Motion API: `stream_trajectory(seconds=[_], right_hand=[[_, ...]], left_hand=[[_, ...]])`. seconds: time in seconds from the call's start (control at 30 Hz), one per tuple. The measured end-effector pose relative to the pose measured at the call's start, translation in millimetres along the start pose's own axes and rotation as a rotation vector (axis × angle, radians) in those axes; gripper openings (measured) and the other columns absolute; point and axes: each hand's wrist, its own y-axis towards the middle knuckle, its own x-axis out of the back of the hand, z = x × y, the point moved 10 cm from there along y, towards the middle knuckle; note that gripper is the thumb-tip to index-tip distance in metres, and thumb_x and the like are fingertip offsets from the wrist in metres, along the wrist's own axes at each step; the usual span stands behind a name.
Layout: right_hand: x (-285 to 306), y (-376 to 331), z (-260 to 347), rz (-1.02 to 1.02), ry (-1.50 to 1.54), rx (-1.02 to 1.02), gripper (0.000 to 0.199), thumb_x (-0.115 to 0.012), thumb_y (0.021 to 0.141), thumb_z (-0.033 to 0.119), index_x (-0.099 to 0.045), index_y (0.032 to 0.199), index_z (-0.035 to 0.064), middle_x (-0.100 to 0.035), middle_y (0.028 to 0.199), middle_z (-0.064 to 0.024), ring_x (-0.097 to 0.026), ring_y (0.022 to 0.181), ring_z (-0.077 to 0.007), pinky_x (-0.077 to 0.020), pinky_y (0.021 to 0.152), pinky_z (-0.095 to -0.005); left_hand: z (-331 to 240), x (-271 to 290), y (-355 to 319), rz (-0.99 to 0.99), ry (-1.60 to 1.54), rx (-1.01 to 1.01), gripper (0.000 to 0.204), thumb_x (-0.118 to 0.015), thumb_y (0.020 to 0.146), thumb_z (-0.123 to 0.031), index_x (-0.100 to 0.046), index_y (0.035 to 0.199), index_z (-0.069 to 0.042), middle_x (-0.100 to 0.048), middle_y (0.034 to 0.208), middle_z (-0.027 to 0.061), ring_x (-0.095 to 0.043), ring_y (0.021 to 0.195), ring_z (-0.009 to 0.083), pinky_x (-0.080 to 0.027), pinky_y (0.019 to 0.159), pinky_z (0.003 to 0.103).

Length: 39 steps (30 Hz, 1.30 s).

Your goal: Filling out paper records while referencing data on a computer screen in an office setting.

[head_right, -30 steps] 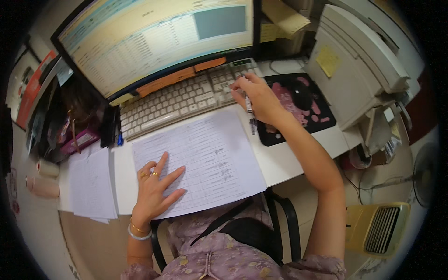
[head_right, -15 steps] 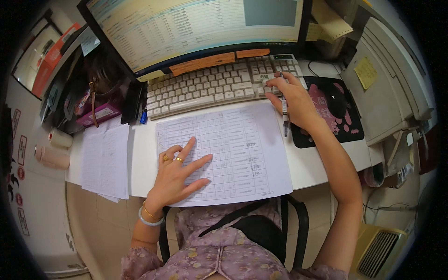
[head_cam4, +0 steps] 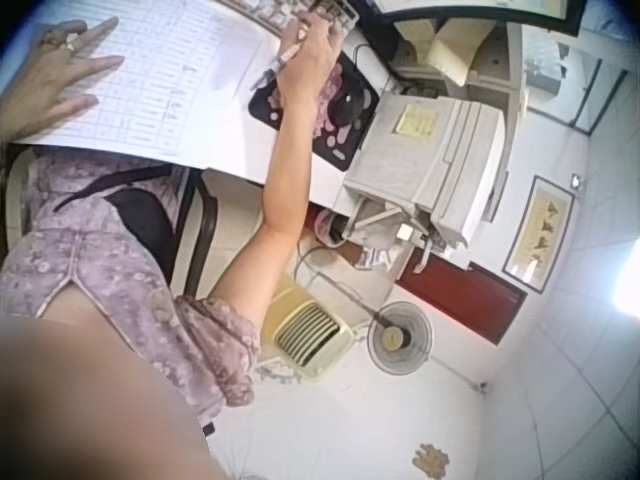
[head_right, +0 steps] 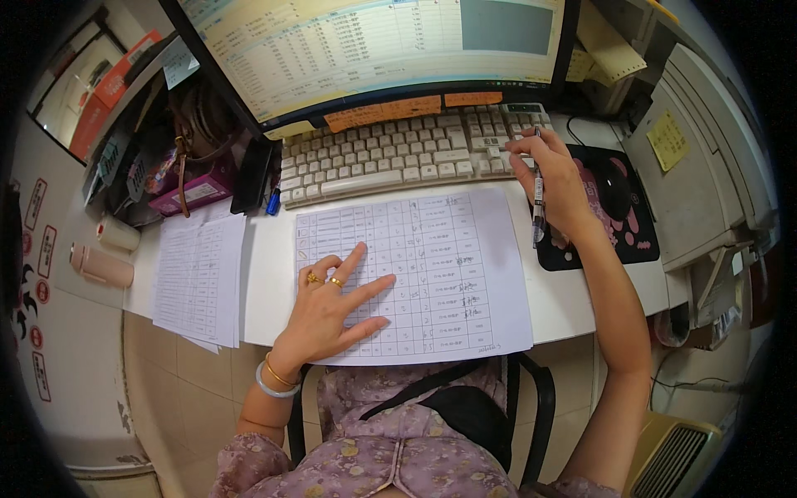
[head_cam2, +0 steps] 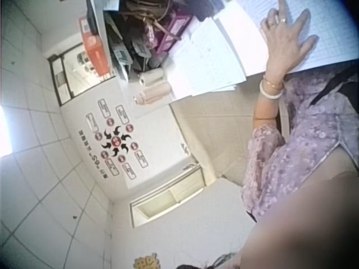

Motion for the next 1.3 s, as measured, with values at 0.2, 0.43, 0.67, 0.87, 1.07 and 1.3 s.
stream_trajectory(seconds=[0.2,0.43,0.67,0.87,1.07,1.3], right_hand=[[0.9,-1.4,-4.2,0.027,-0.011,-0.020,0.016,-0.069,0.089,0.005,-0.064,0.104,0.0048,-0.062,0.108,-0.0165,-0.060,0.099,-0.0374,-0.0498,0.085,-0.0395],[8.9,-3.2,-11.7,-0.013,0.043,-0.081,0.015,-0.068,0.089,0.003,-0.063,0.104,0.0023,-0.061,0.104,-0.0146,-0.062,0.092,-0.0320,-0.0513,0.082,-0.0362],[11.7,-3.1,-15.0,-0.035,0.030,-0.036,0.013,-0.067,0.090,0.001,-0.063,0.102,0.0020,-0.061,0.101,-0.0144,-0.063,0.091,-0.0321,-0.0514,0.081,-0.0362],[22.3,-1.7,-20.7,-0.071,-0.062,-0.039,0.011,-0.067,0.089,0.001,-0.064,0.100,0.0026,-0.060,0.099,-0.0148,-0.063,0.088,-0.0317,-0.0511,0.079,-0.0358],[22.5,-2.1,-23.8,-0.087,-0.009,-0.055,0.016,-0.059,0.089,-0.004,-0.063,0.102,0.0039,-0.058,0.098,-0.0137,-0.060,0.078,-0.0278,-0.0502,0.074,-0.0340],[43.1,-4.8,-51.6,-0.098,0.074,-0.216,0.009,-0.056,0.083,-0.004,-0.056,0.091,0.0003,-0.062,0.095,-0.0134,-0.062,0.080,-0.0241,-0.0506,0.075,-0.0330]], left_hand=[[-1.3,1.5,-1.0,0.014,-0.009,0.010,0.052,-0.069,0.086,-0.049,-0.064,0.134,-0.031,-0.041,0.155,0.0190,-0.048,0.120,0.0365,-0.030,0.105,0.046],[-3.3,1.7,-3.3,-0.025,0.044,-0.030,0.050,-0.064,0.090,-0.053,-0.062,0.135,-0.033,-0.043,0.152,0.0184,-0.048,0.121,0.0360,-0.033,0.100,0.046],[-2.6,0.9,-3.3,-0.028,0.043,-0.032,0.050,-0.063,0.090,-0.054,-0.062,0.135,-0.034,-0.043,0.152,0.0188,-0.048,0.121,0.0362,-0.033,0.100,0.046],[-5.9,-2.9,0.4,0.022,-0.026,-0.013,0.052,-0.068,0.087,-0.050,-0.063,0.135,-0.032,-0.041,0.155,0.0171,-0.046,0.123,0.0383,-0.030,0.106,0.047],[-3.2,4.4,1.4,0.001,0.043,-0.001,0.051,-0.070,0.085,-0.050,-0.065,0.132,-0.030,-0.042,0.152,0.0212,-0.046,0.121,0.0342,-0.032,0.099,0.045],[-5.6,4.4,0.3,-0.018,0.056,-0.009,0.051,-0.071,0.084,-0.050,-0.067,0.130,-0.028,-0.044,0.151,0.0222,-0.047,0.118,0.0347,-0.033,0.100,0.044]])
